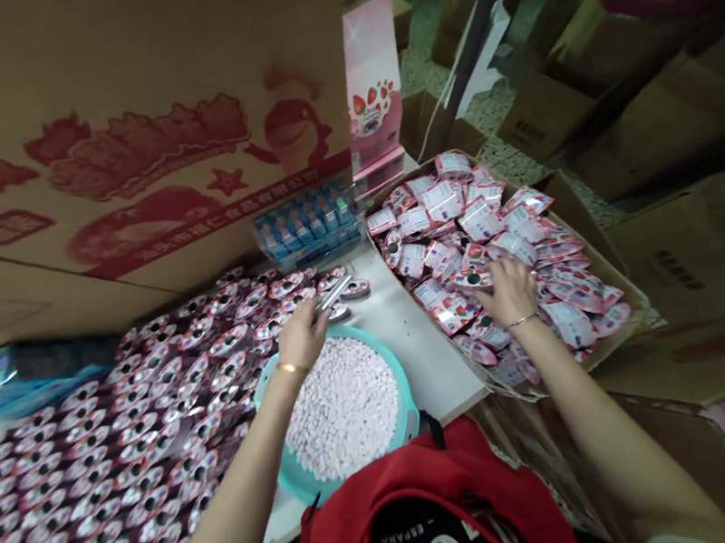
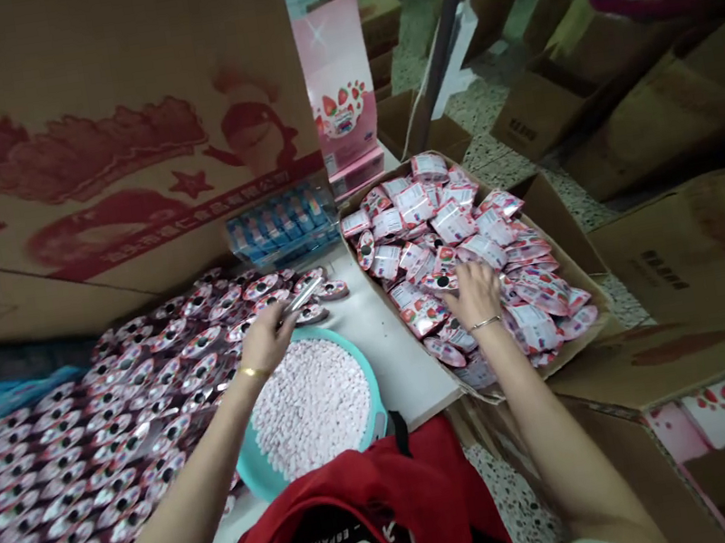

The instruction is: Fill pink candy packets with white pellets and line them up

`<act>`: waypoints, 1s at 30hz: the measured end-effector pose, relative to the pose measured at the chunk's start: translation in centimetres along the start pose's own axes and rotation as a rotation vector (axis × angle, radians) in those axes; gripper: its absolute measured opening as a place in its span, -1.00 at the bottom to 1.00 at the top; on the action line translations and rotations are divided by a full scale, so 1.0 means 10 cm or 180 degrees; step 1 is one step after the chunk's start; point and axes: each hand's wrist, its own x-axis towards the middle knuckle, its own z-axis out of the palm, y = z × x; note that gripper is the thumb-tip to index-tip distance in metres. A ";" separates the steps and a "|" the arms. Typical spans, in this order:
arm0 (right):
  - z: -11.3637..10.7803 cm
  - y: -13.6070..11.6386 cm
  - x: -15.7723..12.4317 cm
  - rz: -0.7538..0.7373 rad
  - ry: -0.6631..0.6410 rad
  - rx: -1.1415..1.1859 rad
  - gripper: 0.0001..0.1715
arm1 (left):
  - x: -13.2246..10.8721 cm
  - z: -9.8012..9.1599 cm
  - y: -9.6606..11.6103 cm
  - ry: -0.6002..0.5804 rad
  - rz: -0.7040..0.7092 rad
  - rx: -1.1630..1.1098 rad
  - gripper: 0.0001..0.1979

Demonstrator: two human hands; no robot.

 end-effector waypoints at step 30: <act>0.21 -1.20 -1.44 -0.0618 -0.1223 0.2446 -0.66 | -1.79 0.33 -0.38 -0.0665 0.0198 -0.1063 -0.72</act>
